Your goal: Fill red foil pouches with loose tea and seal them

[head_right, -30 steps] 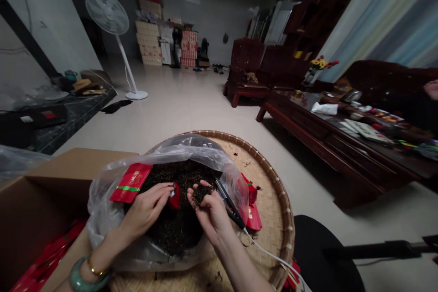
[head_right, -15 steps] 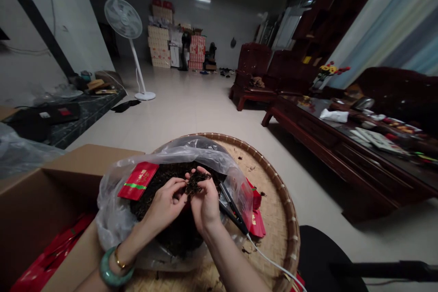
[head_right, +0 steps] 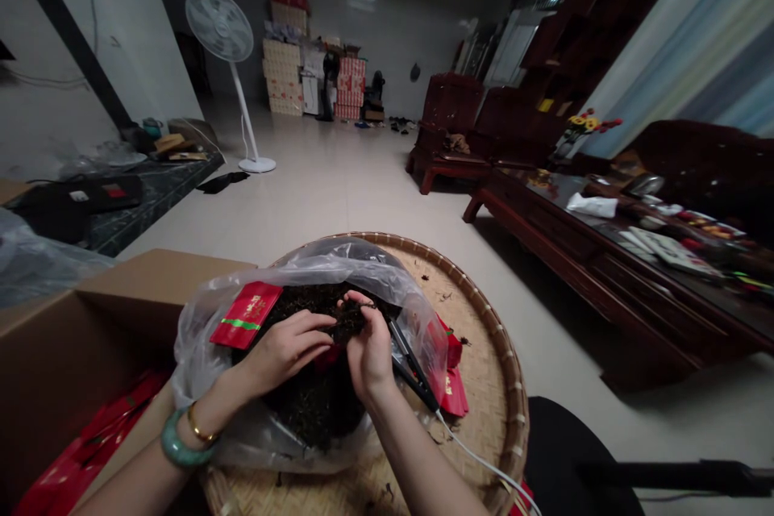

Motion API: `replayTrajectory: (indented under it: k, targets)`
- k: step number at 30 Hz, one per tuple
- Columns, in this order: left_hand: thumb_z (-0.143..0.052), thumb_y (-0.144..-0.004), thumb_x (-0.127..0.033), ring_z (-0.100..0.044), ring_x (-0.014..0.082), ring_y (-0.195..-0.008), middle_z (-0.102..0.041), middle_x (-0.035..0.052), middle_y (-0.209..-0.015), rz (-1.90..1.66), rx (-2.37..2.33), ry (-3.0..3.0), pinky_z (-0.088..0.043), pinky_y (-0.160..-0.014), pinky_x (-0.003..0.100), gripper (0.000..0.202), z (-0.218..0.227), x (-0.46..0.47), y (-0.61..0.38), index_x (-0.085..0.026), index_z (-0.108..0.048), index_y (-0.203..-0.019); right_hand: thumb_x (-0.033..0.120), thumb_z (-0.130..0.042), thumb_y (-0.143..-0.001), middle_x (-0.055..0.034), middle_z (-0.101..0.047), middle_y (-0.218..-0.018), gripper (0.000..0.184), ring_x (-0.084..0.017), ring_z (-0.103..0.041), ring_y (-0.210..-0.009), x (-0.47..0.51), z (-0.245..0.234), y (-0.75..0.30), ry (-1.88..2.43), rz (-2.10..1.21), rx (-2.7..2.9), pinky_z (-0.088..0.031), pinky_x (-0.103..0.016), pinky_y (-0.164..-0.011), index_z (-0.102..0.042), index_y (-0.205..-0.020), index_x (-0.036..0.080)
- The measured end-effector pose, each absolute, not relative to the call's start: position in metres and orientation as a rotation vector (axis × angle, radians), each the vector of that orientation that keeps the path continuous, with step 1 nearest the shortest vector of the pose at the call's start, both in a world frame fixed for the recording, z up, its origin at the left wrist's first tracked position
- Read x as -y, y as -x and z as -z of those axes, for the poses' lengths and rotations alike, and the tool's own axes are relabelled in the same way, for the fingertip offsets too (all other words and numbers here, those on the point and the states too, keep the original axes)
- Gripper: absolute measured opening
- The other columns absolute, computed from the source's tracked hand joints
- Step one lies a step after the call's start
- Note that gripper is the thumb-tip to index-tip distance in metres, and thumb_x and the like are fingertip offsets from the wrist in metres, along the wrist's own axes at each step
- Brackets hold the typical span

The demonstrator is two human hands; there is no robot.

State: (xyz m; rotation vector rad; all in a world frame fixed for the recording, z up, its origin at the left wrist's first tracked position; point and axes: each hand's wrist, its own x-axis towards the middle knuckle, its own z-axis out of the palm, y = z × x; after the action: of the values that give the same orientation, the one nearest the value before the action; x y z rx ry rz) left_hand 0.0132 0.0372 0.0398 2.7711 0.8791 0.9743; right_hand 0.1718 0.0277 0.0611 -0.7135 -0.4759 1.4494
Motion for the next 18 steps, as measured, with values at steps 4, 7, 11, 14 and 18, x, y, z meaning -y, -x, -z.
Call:
replayTrajectory:
  k: [4,7,11,14,18]
  targets:
    - [-0.051,-0.09,-0.02,-0.053,0.0155,-0.079,-0.069,0.0049,-0.096,-0.991,-0.735,-2.88,-0.048,-0.068,0.026,0.014,-0.0406,-0.0455,-0.0128,-0.017,-0.065,-0.088,0.031,-0.056,-0.071,-0.0027,-0.069,-0.091,0.021,-0.021,-0.06,-0.091,-0.027,-0.0637,-0.1725,0.751,-1.445,0.487,-0.043,-0.038,-0.093,-0.072,-0.08,0.021]
    - [-0.051,-0.09,-0.019,-0.05,0.0157,-0.077,-0.068,0.0031,-0.089,-0.959,-0.713,-2.921,-0.045,-0.065,0.025,0.016,-0.0439,-0.048,-0.0128,-0.02,-0.066,-0.087,0.025,-0.055,-0.063,-0.0024,-0.069,-0.091,0.025,-0.022,-0.059,-0.092,-0.0262,-0.0631,-0.1739,0.759,-1.47,0.534,-0.043,-0.036,-0.091,-0.072,-0.081,0.021]
    - [-0.05,-0.091,-0.022,-0.049,0.0164,-0.077,-0.064,0.0038,-0.083,-0.972,-0.754,-2.941,-0.042,-0.065,0.026,0.019,-0.0479,-0.0472,-0.0123,-0.022,-0.068,-0.085,0.014,-0.048,-0.049,-0.0014,-0.069,-0.094,0.041,-0.023,-0.056,-0.097,-0.0253,-0.0618,-0.1756,0.897,-1.384,0.696,-0.041,-0.033,-0.089,-0.071,-0.082,0.021]
    - [-0.05,-0.091,-0.024,-0.048,0.0165,-0.078,-0.062,0.0042,-0.085,-1.01,-0.788,-2.926,-0.042,-0.066,0.026,0.02,-0.0476,-0.0461,-0.0115,-0.024,-0.069,-0.085,0.012,-0.044,-0.047,-0.0015,-0.069,-0.093,0.045,-0.023,-0.056,-0.095,-0.0251,-0.0601,-0.1772,1.047,-1.313,0.81,-0.042,-0.033,-0.086,-0.07,-0.084,0.02]
    - [-0.052,-0.09,-0.026,-0.049,0.016,-0.08,-0.061,0.0048,-0.088,-1.031,-0.835,-2.906,-0.043,-0.068,0.026,0.019,-0.0446,-0.0453,-0.0099,-0.023,-0.07,-0.086,0.012,-0.043,-0.05,-0.0019,-0.069,-0.095,0.049,-0.023,-0.057,-0.096,-0.025,-0.0539,-0.1798,1.067,-1.287,0.944,-0.042,-0.033,-0.087,-0.07,-0.09,0.02]
